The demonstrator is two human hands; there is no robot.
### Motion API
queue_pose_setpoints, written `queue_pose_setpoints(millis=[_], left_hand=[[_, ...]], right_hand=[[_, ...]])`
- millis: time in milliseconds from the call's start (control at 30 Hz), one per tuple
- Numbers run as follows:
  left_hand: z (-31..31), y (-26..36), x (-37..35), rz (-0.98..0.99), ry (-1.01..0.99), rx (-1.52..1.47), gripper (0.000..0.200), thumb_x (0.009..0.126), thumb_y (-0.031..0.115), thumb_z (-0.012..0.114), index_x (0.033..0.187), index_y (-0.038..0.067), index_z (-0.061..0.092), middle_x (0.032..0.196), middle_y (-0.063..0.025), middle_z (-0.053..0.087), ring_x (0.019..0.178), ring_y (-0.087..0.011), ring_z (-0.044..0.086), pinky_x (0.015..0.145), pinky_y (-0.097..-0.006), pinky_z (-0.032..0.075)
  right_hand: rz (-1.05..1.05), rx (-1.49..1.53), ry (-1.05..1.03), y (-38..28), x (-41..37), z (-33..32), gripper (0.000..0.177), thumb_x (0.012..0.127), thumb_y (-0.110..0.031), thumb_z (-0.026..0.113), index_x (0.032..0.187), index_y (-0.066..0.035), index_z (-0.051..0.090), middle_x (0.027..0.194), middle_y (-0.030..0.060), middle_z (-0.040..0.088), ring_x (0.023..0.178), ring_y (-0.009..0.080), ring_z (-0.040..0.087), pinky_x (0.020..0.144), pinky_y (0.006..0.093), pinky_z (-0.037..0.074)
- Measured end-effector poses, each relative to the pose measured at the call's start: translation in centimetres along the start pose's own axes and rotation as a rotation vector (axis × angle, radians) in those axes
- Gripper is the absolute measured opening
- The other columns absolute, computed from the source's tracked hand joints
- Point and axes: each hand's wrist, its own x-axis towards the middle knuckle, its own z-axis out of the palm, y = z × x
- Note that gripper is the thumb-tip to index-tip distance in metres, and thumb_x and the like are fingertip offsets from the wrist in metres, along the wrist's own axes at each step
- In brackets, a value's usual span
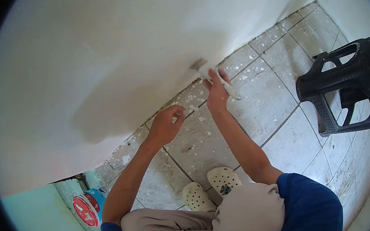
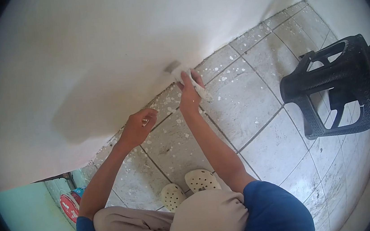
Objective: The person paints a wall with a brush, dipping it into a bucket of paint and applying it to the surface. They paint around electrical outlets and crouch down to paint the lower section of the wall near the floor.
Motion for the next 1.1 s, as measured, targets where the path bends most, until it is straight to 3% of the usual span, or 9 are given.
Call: queue_pose_setpoints(millis=[167,267,367,500,667,767,867,967,1100], left_hand=[[-0.1,-0.7,0.3,-0.039,0.019,-0.02,0.022,0.09,0.019,0.056,0.104,0.003,0.061,0.093,-0.0114,0.066,0.083,-0.0196,0.063,0.076,-0.0318,0.049],[0.7,-1.7,-0.1,-0.046,0.004,-0.029,0.023,0.09,0.019,0.056,0.104,0.003,0.061,0.093,-0.0113,0.065,0.082,-0.0192,0.062,0.075,-0.0314,0.049],[0.8,-1.4,-0.4,-0.044,-0.016,-0.042,0.023,0.089,0.019,0.056,0.104,0.002,0.061,0.092,-0.0123,0.065,0.083,-0.0202,0.063,0.075,-0.0319,0.049],[1.0,-1.5,-1.2,-0.06,-0.008,-0.045,0.022,0.087,0.017,0.056,0.102,0.001,0.061,0.092,-0.0146,0.066,0.086,-0.0228,0.065,0.076,-0.0332,0.05],[1.0,-1.9,-1.5,-0.06,-0.006,-0.033,0.022,0.088,0.017,0.056,0.101,0.001,0.061,0.092,-0.0145,0.066,0.085,-0.0232,0.065,0.076,-0.0335,0.05],[0.9,-2.3,-1.6,-0.054,0.005,-0.031,0.022,0.088,0.018,0.056,0.102,0.002,0.061,0.092,-0.013,0.066,0.085,-0.0217,0.064,0.076,-0.0328,0.05],[0.8,-2.3,-2.1,-0.077,0.006,-0.031,0.022,0.089,0.019,0.056,0.103,0.002,0.061,0.091,-0.0119,0.066,0.084,-0.0204,0.063,0.076,-0.0321,0.049],[0.8,-2.0,-2.1,-0.05,0.017,-0.027,0.023,0.088,0.018,0.056,0.103,0.002,0.061,0.092,-0.0135,0.066,0.084,-0.0223,0.064,0.076,-0.0329,0.05],[0.8,-2.0,-2.5,-0.045,0.004,-0.032,0.023,0.09,0.02,0.056,0.104,0.002,0.061,0.094,-0.0114,0.066,0.086,-0.0198,0.062,0.078,-0.0324,0.049]], right_hand=[[-0.127,0.089,-0.193,-6.9,-3.5,3.4,0.039,0.082,-0.01,0.069,0.114,-0.002,0.048,0.109,0.0083,0.055,0.097,0.0164,0.057,0.077,0.0326,0.053],[-0.037,0.011,-0.056,-2.0,-2.0,1.9,0.038,0.082,-0.01,0.068,0.114,-0.002,0.048,0.109,0.0089,0.055,0.098,0.0175,0.057,0.076,0.0327,0.053],[0.077,-0.086,0.116,5.0,0.3,-3.7,0.038,0.082,-0.01,0.068,0.114,-0.003,0.049,0.108,0.0083,0.055,0.097,0.0186,0.057,0.075,0.0318,0.052],[0.09,-0.114,0.078,4.8,0.0,-5.1,0.039,0.084,-0.01,0.065,0.117,0.001,0.048,0.113,0.0106,0.053,0.099,0.02,0.056,0.076,0.0318,0.053],[-0.009,0.102,-0.033,-1.7,-1.2,1.8,0.037,0.084,-0.011,0.065,0.116,0.0,0.049,0.112,0.0102,0.054,0.097,0.0196,0.057,0.075,0.0316,0.053],[-0.093,0.177,-0.202,-7.1,-4.7,4.0,0.035,0.085,-0.01,0.065,0.115,0.0,0.049,0.11,0.0097,0.053,0.096,0.0187,0.057,0.074,0.0305,0.053],[-0.058,0.066,-0.129,-4.0,-5.1,4.2,0.034,0.085,-0.01,0.064,0.114,0.001,0.049,0.111,0.0104,0.053,0.097,0.019,0.057,0.074,0.0297,0.054],[0.059,-0.087,0.017,4.9,-2.4,-2.0,0.038,0.085,-0.01,0.064,0.116,0.003,0.047,0.112,0.0127,0.053,0.099,0.0209,0.057,0.077,0.0315,0.054],[0.115,-0.123,0.116,5.4,-3.0,-3.3,0.041,0.085,-0.01,0.064,0.118,0.004,0.046,0.112,0.0138,0.052,0.1,0.0223,0.057,0.077,0.0326,0.054]])
